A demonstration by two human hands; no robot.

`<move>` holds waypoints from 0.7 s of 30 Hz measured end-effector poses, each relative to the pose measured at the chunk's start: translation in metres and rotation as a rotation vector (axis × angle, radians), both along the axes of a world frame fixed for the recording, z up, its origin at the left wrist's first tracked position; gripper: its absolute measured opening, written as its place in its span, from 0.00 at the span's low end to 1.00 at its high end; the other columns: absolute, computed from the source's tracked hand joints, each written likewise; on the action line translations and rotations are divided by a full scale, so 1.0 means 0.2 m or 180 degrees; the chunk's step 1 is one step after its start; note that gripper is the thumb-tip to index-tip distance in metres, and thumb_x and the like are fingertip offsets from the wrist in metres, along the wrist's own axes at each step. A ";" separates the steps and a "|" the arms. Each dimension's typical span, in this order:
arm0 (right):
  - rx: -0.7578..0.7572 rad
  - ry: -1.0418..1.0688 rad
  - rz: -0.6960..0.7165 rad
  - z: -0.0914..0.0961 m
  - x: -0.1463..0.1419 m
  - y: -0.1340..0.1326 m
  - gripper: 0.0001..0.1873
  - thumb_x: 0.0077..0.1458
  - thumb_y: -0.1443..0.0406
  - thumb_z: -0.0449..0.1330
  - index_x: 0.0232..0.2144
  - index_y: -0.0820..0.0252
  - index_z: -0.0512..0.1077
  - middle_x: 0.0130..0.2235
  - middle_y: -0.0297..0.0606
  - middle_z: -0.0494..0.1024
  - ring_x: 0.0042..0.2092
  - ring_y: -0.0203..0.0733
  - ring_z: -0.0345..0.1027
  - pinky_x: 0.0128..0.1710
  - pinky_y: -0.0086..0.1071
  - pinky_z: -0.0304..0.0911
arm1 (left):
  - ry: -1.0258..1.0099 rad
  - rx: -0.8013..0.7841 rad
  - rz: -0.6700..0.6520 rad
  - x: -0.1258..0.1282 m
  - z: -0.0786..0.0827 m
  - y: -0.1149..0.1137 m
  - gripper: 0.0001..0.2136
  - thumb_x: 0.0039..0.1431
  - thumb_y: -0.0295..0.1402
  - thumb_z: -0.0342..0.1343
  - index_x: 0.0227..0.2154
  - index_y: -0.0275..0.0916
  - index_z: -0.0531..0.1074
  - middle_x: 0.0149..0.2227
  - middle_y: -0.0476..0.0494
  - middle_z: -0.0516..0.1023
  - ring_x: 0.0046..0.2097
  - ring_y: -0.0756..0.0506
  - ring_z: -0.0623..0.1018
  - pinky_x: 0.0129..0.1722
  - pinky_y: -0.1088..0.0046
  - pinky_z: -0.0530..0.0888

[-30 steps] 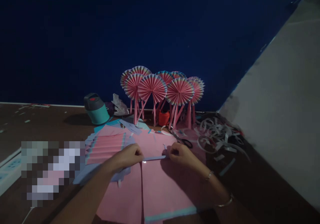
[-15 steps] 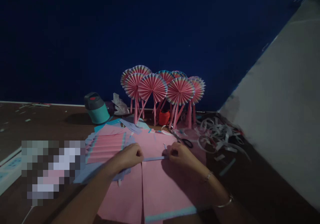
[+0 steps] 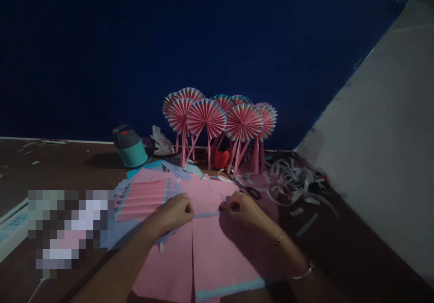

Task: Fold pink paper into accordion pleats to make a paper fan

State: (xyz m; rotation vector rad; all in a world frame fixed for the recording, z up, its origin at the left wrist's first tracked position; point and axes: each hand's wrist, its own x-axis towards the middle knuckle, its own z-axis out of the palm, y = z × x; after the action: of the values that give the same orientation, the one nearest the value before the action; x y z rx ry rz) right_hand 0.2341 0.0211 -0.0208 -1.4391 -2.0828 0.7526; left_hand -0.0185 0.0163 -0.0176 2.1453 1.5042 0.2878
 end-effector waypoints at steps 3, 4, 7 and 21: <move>0.0092 -0.0201 0.0053 0.02 0.00 0.00 0.07 0.37 0.76 0.54 0.16 0.62 0.67 0.24 0.33 0.71 0.28 0.35 0.62 0.28 0.27 0.54 | 0.0073 0.0044 -0.0016 0.01 0.01 -0.01 0.04 0.44 0.26 0.48 0.20 0.38 0.67 0.29 0.49 0.71 0.33 0.49 0.71 0.32 0.75 0.63; 0.0112 -0.0248 0.0049 0.02 -0.01 0.00 0.07 0.37 0.76 0.54 0.16 0.62 0.67 0.24 0.33 0.71 0.28 0.35 0.62 0.28 0.27 0.53 | 0.0094 0.0054 -0.0012 0.01 0.01 -0.01 0.04 0.44 0.26 0.49 0.20 0.39 0.68 0.29 0.49 0.71 0.34 0.49 0.71 0.33 0.75 0.64; 0.0169 -0.0346 0.0024 0.04 -0.01 -0.01 0.07 0.39 0.76 0.54 0.16 0.62 0.66 0.25 0.34 0.71 0.29 0.35 0.62 0.29 0.28 0.53 | 0.0124 0.0075 0.0002 0.01 0.01 -0.01 0.05 0.45 0.25 0.49 0.21 0.39 0.68 0.30 0.48 0.71 0.34 0.48 0.71 0.33 0.74 0.64; 0.0361 -0.0458 -0.0046 0.02 -0.02 -0.02 0.09 0.42 0.74 0.55 0.16 0.61 0.64 0.23 0.33 0.69 0.27 0.34 0.61 0.28 0.28 0.53 | 0.0310 0.0214 0.0013 0.03 0.03 -0.03 0.06 0.44 0.23 0.49 0.21 0.39 0.68 0.29 0.47 0.72 0.34 0.48 0.71 0.32 0.74 0.63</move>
State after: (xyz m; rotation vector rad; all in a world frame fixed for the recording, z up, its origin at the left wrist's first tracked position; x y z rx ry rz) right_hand 0.2302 0.0180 -0.0165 -1.4823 -2.1819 0.5298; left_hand -0.0129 0.0103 -0.0116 2.2383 1.5735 0.2414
